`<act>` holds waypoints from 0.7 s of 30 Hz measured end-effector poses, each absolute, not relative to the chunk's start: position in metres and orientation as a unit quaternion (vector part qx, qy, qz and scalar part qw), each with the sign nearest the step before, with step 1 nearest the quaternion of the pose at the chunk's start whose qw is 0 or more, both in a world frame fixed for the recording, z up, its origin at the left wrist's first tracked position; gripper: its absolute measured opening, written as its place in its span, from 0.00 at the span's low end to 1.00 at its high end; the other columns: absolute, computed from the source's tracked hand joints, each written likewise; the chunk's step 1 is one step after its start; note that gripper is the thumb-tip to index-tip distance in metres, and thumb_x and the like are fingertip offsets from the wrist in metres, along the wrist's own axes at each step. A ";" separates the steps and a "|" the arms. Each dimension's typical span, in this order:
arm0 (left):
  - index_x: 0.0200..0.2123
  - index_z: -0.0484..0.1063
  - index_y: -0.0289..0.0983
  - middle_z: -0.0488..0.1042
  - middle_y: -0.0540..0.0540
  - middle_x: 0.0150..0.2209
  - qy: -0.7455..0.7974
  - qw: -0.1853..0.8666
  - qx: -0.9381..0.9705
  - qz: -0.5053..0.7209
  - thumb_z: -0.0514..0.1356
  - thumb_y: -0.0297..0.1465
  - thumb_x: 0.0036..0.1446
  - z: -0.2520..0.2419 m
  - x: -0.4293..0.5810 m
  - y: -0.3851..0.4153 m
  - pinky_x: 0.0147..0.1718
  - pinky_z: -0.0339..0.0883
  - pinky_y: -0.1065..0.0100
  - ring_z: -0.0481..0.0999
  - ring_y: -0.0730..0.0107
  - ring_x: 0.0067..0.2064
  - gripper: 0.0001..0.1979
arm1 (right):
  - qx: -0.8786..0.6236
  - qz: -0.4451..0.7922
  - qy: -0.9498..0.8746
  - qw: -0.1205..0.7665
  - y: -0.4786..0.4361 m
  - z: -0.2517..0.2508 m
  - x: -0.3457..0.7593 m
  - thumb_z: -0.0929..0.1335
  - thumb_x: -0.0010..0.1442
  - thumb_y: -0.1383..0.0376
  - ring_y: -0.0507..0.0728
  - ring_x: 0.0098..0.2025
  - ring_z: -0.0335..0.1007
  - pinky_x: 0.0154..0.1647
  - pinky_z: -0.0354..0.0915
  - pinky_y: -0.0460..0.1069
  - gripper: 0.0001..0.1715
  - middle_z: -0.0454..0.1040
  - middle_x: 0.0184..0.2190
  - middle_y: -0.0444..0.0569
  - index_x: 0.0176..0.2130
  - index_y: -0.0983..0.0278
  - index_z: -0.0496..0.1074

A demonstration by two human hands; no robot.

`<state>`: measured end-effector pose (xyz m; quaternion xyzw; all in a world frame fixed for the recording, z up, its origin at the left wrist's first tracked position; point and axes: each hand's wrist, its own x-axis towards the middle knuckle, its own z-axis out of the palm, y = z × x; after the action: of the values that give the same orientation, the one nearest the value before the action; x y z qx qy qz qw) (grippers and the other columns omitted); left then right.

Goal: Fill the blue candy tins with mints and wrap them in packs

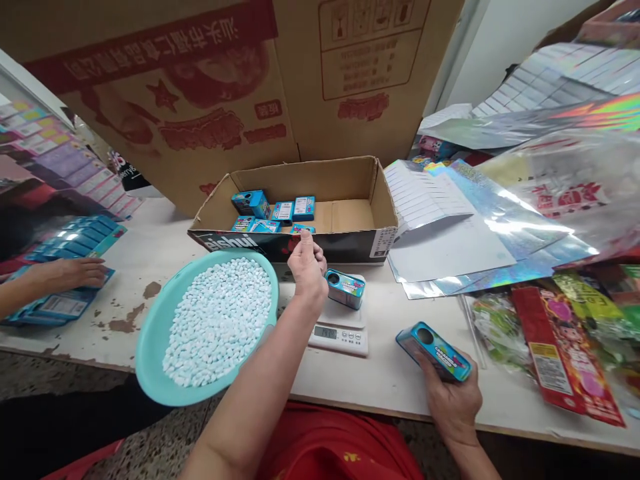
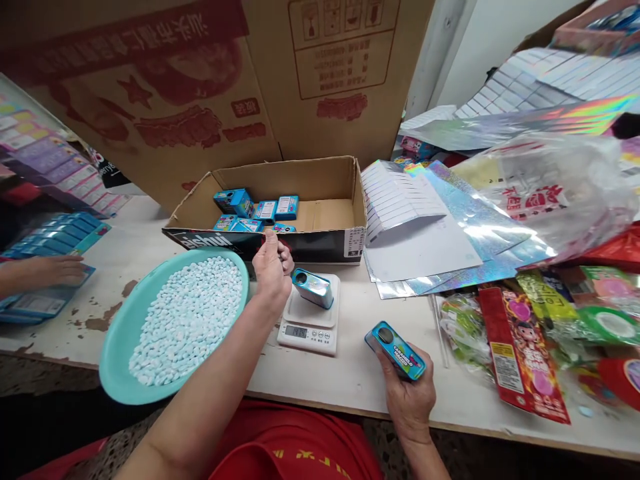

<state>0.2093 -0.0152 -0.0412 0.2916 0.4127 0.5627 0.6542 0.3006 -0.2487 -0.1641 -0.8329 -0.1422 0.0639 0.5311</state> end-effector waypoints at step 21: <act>0.20 0.60 0.37 0.60 0.56 0.15 0.415 0.635 0.360 0.543 0.60 0.54 0.48 -0.047 0.215 -0.019 0.19 0.64 0.74 0.70 0.76 0.17 0.27 | -0.829 0.057 -0.148 0.536 -0.248 -0.165 0.302 0.71 0.37 0.37 0.59 0.29 0.71 0.33 0.67 0.51 0.40 0.73 0.29 0.49 0.38 0.64 0.67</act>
<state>0.2151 -0.0194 -0.0468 0.3602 0.4150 0.5433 0.6347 0.3015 -0.2478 -0.1655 -0.8289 -0.1481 0.0572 0.5364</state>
